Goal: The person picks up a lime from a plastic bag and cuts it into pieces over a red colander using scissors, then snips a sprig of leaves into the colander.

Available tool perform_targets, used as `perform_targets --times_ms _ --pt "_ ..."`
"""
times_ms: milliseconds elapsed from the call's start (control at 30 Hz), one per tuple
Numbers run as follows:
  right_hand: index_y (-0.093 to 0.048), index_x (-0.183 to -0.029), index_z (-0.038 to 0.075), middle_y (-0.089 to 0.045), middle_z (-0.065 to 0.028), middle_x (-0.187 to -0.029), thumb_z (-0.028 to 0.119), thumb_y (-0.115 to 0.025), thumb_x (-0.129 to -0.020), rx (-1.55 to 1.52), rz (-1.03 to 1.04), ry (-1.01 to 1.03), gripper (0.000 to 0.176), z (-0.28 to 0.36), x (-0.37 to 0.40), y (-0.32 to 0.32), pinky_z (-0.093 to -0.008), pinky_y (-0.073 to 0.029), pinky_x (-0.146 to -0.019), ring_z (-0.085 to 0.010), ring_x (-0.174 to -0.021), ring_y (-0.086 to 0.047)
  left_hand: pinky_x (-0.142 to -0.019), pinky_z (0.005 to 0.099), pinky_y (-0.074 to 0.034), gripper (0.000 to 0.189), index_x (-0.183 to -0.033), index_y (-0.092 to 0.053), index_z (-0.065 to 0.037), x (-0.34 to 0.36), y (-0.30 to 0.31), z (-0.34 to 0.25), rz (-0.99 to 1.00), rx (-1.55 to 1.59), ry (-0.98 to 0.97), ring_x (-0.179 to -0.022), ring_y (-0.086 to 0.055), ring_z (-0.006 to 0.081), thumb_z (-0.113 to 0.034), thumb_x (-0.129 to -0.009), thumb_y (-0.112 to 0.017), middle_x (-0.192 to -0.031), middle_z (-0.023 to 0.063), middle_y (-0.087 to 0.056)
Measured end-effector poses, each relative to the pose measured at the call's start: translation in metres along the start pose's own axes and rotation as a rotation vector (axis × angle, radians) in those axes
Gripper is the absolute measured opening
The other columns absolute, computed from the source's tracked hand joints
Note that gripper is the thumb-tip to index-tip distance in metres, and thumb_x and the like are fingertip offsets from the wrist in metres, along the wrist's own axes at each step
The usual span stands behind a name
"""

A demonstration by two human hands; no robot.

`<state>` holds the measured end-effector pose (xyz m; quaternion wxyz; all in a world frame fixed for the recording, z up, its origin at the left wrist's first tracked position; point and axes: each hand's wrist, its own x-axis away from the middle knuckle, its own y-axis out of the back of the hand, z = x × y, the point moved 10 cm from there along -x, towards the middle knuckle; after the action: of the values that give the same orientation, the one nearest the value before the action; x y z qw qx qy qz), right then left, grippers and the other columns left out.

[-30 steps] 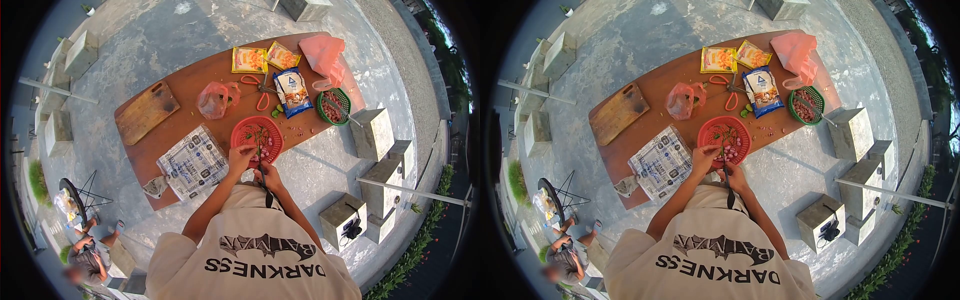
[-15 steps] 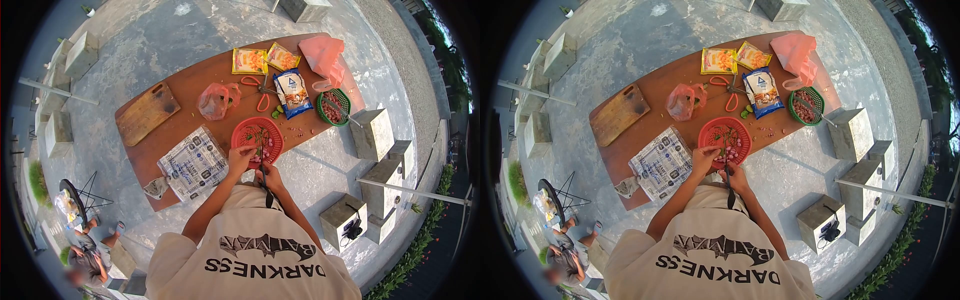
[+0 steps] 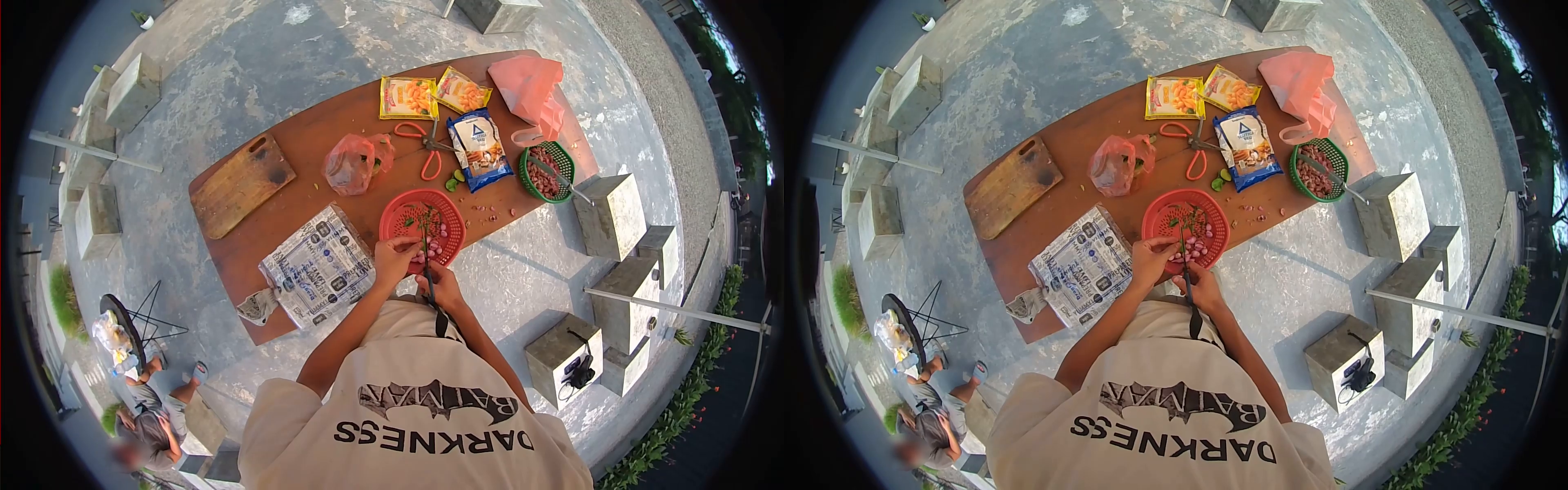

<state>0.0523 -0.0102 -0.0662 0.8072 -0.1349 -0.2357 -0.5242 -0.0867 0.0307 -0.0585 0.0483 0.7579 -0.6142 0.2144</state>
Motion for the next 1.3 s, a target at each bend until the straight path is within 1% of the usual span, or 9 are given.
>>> perform_targets --times_ms 333,433,500,633,700,933,1133,1233,1300 --pt "-0.057 -0.097 0.001 -0.058 -0.0018 -0.068 0.015 -0.068 -0.087 0.114 0.0 -0.067 0.02 -0.006 0.001 0.005 -0.0249 -0.044 -0.054 -0.0091 -0.06 -0.055 -0.063 0.0222 -0.054 0.014 -0.095 -0.07 0.006 -0.003 0.003 0.004 0.012 -0.017 0.002 -0.069 -0.066 0.0103 0.0 -0.082 -0.072 -0.08 0.0087 -0.071" --pt "-0.056 -0.089 0.004 -0.055 0.0012 -0.067 0.023 -0.073 -0.086 0.092 -0.017 -0.085 0.026 -0.006 0.002 0.005 -0.0251 -0.042 -0.053 -0.007 -0.06 -0.051 -0.065 0.0222 -0.054 0.013 -0.094 -0.069 0.007 -0.003 0.005 -0.002 0.005 -0.047 -0.017 -0.07 -0.066 0.0106 0.001 -0.082 -0.071 -0.082 0.0087 -0.071" --pt "-0.056 -0.091 0.004 -0.055 0.0009 -0.068 0.022 -0.073 -0.086 0.01 -0.026 0.011 0.026 0.002 0.002 0.003 -0.025 -0.043 -0.054 -0.0071 -0.061 -0.052 -0.065 0.022 -0.053 0.013 -0.093 -0.069 0.007 -0.002 0.005 -0.003 0.0 -0.034 -0.007 -0.071 -0.066 0.0104 0.001 -0.082 -0.072 -0.082 0.0084 -0.071" --pt "-0.056 -0.092 0.004 -0.055 0.0009 -0.07 0.022 -0.072 -0.086 0.011 0.002 0.001 0.026 0.001 0.001 -0.001 -0.0249 -0.044 -0.055 -0.0073 -0.062 -0.052 -0.067 0.0221 -0.054 0.013 -0.093 -0.069 0.007 0.0 0.004 -0.008 -0.007 -0.028 -0.037 -0.072 -0.067 0.0106 0.0 -0.082 -0.072 -0.082 0.0086 -0.071" --pt "-0.054 -0.09 0.004 -0.058 -0.0018 -0.067 0.015 -0.066 -0.088 -0.001 -0.019 0.018 0.016 0.007 0.003 0.0 -0.0256 -0.044 -0.055 -0.0103 -0.059 -0.055 -0.068 0.0224 -0.054 0.013 -0.093 -0.069 0.006 0.0 0.002 -0.006 -0.002 -0.033 -0.032 -0.073 -0.067 0.0108 0.0 -0.082 -0.072 -0.083 0.0088 -0.071" --pt "-0.054 -0.089 0.003 -0.058 -0.0026 -0.066 0.015 -0.066 -0.088 -0.002 -0.031 0.022 0.017 0.005 0.002 0.003 -0.0257 -0.044 -0.052 -0.0105 -0.057 -0.056 -0.07 0.024 -0.055 0.011 -0.091 -0.07 0.005 0.0 -0.002 0.0 0.015 -0.014 -0.051 -0.076 -0.068 0.0122 0.0 -0.082 -0.072 -0.085 0.0092 -0.072" --pt "-0.055 -0.087 0.003 -0.058 -0.0029 -0.061 0.014 -0.067 -0.088 0.124 -0.049 -0.019 0.017 0.0 0.004 0.009 -0.0261 -0.043 -0.047 -0.0108 -0.052 -0.055 -0.073 0.0247 -0.056 0.01 -0.091 -0.069 0.005 0.002 -0.004 0.001 0.029 0.004 -0.026 -0.079 -0.068 0.0123 0.001 -0.082 -0.072 -0.087 0.0099 -0.072" --pt "-0.056 -0.088 0.002 -0.057 -0.0005 -0.066 0.021 -0.074 -0.085 0.058 -0.047 -0.049 0.026 -0.006 0.004 0.01 -0.0254 -0.044 -0.052 -0.0081 -0.06 -0.055 -0.073 0.0252 -0.056 0.011 -0.091 -0.068 0.006 0.001 -0.002 0.001 0.013 0.017 -0.039 -0.078 -0.068 0.013 0.001 -0.081 -0.072 -0.087 0.0102 -0.071" --pt "-0.056 -0.091 0.002 -0.058 -0.0014 -0.069 0.023 -0.074 -0.084 0.048 -0.053 0.07 0.028 -0.002 0.001 0.009 -0.0256 -0.045 -0.057 -0.0088 -0.064 -0.056 -0.072 0.0254 -0.056 0.011 -0.091 -0.068 0.006 0.002 -0.002 -0.001 -0.001 0.014 -0.06 -0.077 -0.068 0.0135 0.002 -0.081 -0.072 -0.087 0.0103 -0.07"
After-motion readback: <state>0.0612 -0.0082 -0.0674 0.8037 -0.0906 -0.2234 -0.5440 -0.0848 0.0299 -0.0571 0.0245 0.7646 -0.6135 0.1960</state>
